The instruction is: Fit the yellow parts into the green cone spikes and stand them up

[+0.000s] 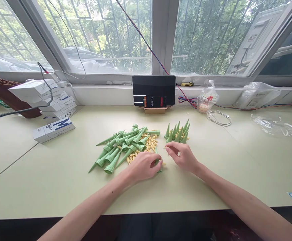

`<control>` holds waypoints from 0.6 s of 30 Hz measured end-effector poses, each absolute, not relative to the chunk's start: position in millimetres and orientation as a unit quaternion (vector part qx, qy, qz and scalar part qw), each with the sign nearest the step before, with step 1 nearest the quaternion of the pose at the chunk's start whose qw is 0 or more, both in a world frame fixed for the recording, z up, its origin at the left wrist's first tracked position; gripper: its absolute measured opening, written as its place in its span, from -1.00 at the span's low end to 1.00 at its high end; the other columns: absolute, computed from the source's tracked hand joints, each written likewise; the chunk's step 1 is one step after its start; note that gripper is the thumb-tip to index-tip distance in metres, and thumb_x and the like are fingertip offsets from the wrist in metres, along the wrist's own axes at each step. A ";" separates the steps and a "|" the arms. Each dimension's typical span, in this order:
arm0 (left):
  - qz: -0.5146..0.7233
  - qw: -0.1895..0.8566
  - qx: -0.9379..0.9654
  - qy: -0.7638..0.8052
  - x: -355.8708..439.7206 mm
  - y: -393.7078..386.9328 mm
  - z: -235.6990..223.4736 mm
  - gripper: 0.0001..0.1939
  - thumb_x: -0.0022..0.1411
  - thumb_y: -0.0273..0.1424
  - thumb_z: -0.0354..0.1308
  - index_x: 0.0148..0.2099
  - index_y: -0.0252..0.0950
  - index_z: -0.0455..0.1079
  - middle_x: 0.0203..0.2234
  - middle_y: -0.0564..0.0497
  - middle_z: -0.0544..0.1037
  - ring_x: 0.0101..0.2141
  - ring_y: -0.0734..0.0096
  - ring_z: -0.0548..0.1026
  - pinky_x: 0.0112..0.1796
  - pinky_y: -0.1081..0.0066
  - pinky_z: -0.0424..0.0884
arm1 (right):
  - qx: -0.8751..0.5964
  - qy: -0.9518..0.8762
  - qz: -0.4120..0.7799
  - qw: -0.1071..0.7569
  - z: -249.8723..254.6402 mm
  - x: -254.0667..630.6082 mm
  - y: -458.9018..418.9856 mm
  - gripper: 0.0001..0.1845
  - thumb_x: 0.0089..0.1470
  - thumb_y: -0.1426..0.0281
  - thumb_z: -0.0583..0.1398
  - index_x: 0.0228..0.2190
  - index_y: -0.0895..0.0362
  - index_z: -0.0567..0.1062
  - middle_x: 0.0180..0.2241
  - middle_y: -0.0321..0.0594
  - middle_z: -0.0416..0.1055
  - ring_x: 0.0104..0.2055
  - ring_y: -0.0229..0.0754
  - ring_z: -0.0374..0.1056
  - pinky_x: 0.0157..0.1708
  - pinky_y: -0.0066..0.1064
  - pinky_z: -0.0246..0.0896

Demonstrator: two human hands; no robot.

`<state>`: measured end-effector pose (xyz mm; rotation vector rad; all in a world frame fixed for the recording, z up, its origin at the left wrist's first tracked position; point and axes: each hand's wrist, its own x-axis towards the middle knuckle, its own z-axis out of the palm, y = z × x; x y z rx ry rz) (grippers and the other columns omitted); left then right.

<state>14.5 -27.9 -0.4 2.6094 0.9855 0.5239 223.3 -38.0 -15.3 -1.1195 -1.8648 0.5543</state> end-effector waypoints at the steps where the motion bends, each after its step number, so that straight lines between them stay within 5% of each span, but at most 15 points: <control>1: 0.186 0.149 0.909 0.341 14.5 -28.1 -0.7 -0.75 0.30 -0.38 0.02 -0.36 -0.28 0.47 -0.64 0.10 0.39 -0.59 0.51 0.26 -0.47 0.46 0.16 | -0.450 -0.749 0.223 0.433 -15.1 223.3 -38.0 -0.74 0.29 0.27 0.08 -0.29 0.14 0.49 -0.49 -0.23 0.44 -0.51 -0.24 0.30 -0.50 -0.42 0.23; 10: 0.255 0.141 0.897 0.334 13.8 -25.1 -5.1 -0.82 0.30 -0.38 0.06 -0.16 -0.24 0.49 -0.45 0.04 0.53 -0.49 0.46 0.41 -0.42 0.46 0.25 | -0.452 -0.747 0.228 0.431 -11.3 222.7 -39.8 -0.73 0.29 0.27 0.07 -0.30 0.14 0.49 -0.49 -0.23 0.43 -0.50 -0.24 0.30 -0.50 -0.41 0.22; 18: 0.273 0.131 0.882 0.360 13.1 -22.3 -6.5 -0.80 0.37 -0.40 -0.01 -0.07 -0.25 0.42 -0.38 0.03 0.48 -0.52 0.49 0.34 -0.42 0.45 0.25 | -0.455 -0.745 0.228 0.432 -11.5 223.5 -39.9 -0.74 0.29 0.28 0.08 -0.29 0.14 0.50 -0.46 -0.21 0.45 -0.49 -0.23 0.30 -0.48 -0.39 0.24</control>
